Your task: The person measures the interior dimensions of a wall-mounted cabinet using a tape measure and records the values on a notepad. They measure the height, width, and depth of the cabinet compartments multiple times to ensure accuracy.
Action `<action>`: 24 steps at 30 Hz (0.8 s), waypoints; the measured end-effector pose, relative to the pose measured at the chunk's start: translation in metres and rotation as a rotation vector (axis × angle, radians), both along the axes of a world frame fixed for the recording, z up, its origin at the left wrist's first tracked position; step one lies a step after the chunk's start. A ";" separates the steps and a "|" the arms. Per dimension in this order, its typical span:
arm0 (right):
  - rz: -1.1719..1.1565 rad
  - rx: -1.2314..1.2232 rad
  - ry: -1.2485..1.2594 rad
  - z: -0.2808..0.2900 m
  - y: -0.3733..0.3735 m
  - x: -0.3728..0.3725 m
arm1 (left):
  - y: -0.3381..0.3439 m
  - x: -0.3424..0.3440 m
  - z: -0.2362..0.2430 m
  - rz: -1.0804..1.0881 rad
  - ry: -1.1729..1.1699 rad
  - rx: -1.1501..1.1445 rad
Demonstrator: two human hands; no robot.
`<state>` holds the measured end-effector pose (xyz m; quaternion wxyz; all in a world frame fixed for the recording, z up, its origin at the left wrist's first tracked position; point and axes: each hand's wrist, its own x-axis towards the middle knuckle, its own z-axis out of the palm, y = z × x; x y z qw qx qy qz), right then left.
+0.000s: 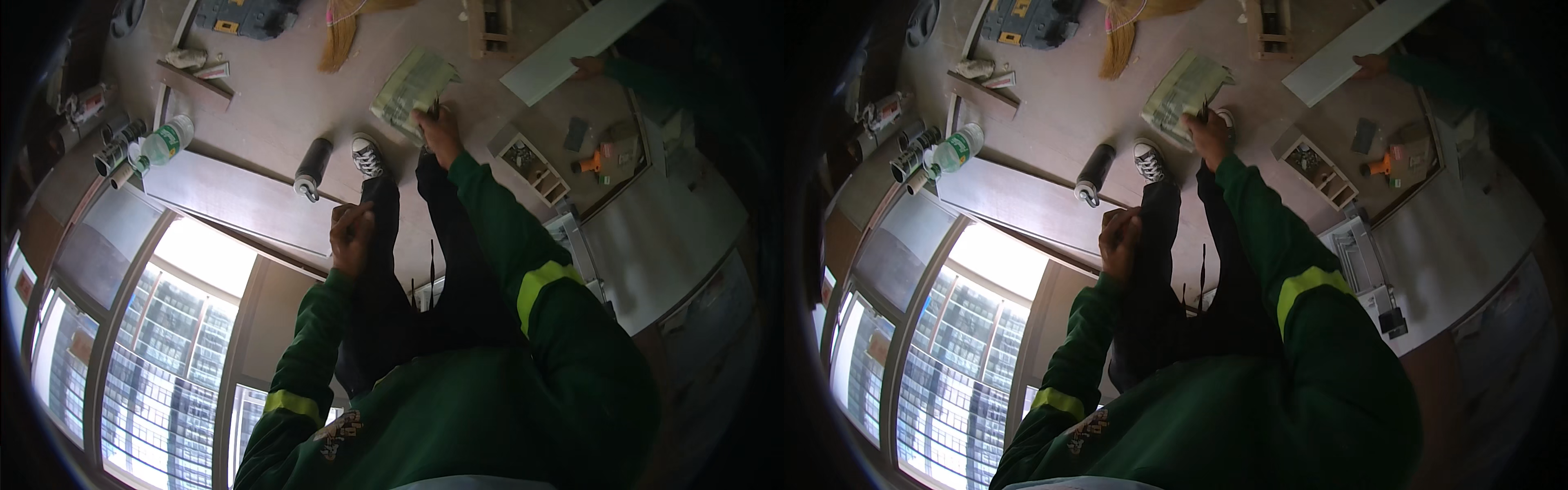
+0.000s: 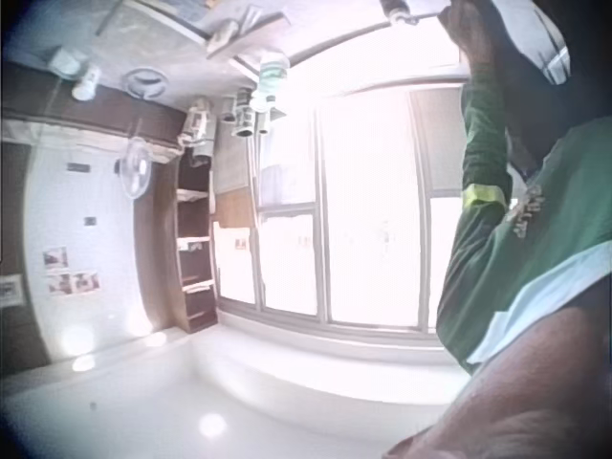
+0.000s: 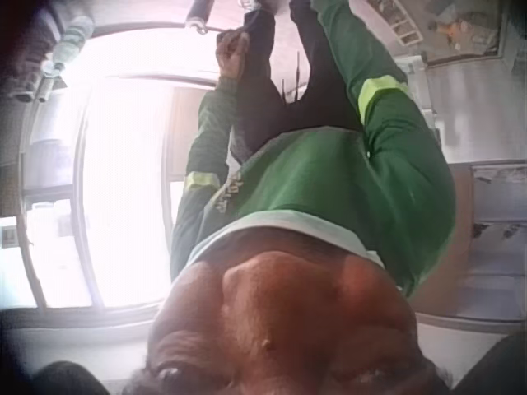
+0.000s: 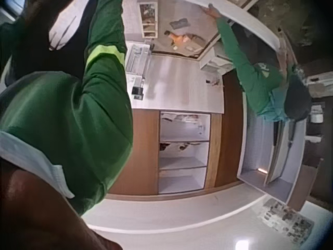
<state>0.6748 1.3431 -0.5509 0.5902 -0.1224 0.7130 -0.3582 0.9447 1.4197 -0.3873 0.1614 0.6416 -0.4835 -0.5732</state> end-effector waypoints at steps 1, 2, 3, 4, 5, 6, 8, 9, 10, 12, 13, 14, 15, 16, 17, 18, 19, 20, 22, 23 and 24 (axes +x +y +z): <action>-0.034 -0.051 0.037 0.044 0.018 0.006 | -0.003 -0.002 0.020 0.018 0.007 0.079; -0.086 -0.005 -0.061 0.111 0.028 0.010 | -0.005 -0.008 0.040 0.052 0.015 0.148; -0.106 0.026 -0.091 0.166 0.045 0.007 | -0.012 -0.023 0.059 0.074 0.038 0.215; -0.125 0.053 -0.120 0.218 0.061 0.003 | -0.015 -0.037 0.089 0.070 0.018 0.188; -0.131 0.053 -0.106 0.259 0.085 0.002 | -0.014 -0.046 0.108 0.066 0.137 0.226; -0.150 0.059 -0.090 0.297 0.110 0.001 | -0.016 -0.051 0.118 0.036 0.256 0.277; -0.184 -0.014 -0.085 0.380 0.151 0.002 | -0.016 -0.073 0.152 -0.063 0.446 0.283; -0.205 -0.060 -0.079 0.420 0.170 0.004 | -0.012 -0.083 0.177 -0.151 0.444 0.276; -0.258 -0.107 -0.134 0.455 0.192 0.010 | -0.006 -0.090 0.207 -0.239 0.441 0.272; -0.314 -0.105 -0.110 0.485 0.246 0.031 | 0.014 -0.108 0.278 -0.359 0.431 0.307; -0.363 -0.072 -0.072 0.513 0.269 0.040 | 0.027 -0.114 0.313 -0.397 0.421 0.349; -0.397 -0.102 -0.029 0.523 0.297 0.054 | 0.040 -0.110 0.322 -0.509 0.424 0.339; -0.344 -0.027 0.095 0.526 0.329 0.066 | 0.052 -0.109 0.327 -0.621 0.430 0.327; -0.318 -0.028 0.114 0.534 0.361 0.077 | 0.063 -0.110 0.339 -0.738 0.407 0.357; -0.374 -0.010 0.097 0.555 0.390 0.085 | 0.073 -0.112 0.350 -0.853 0.372 0.377; -0.470 -0.032 0.101 0.564 0.425 0.096 | 0.082 -0.113 0.358 -1.005 0.361 0.333; -0.562 -0.056 0.109 0.571 0.463 0.108 | 0.096 -0.118 0.364 -1.152 0.356 0.282; -0.733 -0.039 -0.013 0.587 0.500 0.113 | 0.114 -0.126 0.379 -1.282 0.298 0.240; -1.014 -0.105 -0.049 0.630 0.574 0.129 | 0.163 -0.143 0.392 -1.505 0.277 0.208; -1.113 -0.131 0.021 0.635 0.618 0.147 | 0.198 -0.149 0.404 -1.586 0.302 0.229; -1.200 -0.162 0.081 0.633 0.658 0.161 | 0.229 -0.158 0.422 -1.656 0.315 0.244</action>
